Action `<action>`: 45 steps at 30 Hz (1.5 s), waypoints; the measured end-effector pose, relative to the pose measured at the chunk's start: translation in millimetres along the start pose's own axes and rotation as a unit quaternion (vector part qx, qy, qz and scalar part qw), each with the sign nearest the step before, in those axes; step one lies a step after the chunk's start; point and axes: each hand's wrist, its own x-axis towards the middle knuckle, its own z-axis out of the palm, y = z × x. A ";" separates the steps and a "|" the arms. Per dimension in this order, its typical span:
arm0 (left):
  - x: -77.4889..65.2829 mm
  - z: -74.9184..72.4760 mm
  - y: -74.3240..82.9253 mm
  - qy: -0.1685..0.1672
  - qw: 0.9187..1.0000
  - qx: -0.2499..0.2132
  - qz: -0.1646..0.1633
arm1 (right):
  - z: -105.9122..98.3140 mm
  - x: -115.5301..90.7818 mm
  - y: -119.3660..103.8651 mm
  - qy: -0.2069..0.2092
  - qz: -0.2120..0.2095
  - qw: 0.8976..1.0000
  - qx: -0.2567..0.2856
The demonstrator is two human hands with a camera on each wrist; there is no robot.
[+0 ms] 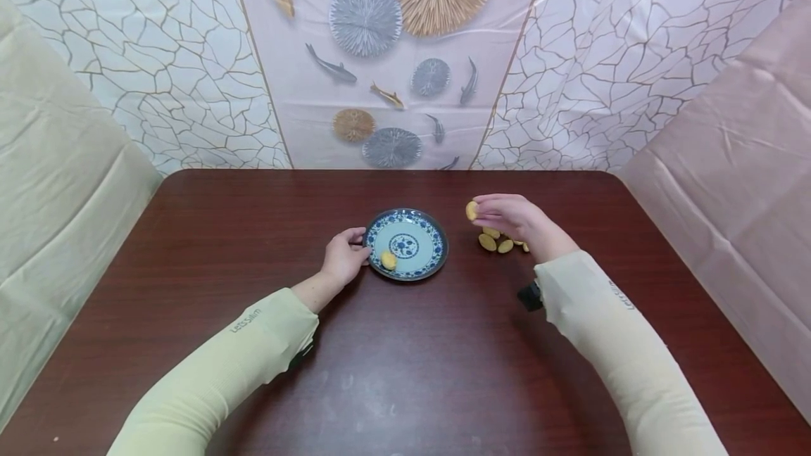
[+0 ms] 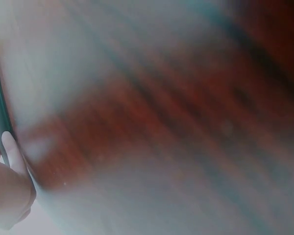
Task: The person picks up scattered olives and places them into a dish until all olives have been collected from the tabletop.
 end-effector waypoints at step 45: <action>-0.5 -0.4 -0.6 0.002 1.000 0.012 0.014 | 131.3 52.4 34.5 0.009 0.051 0.998 -0.039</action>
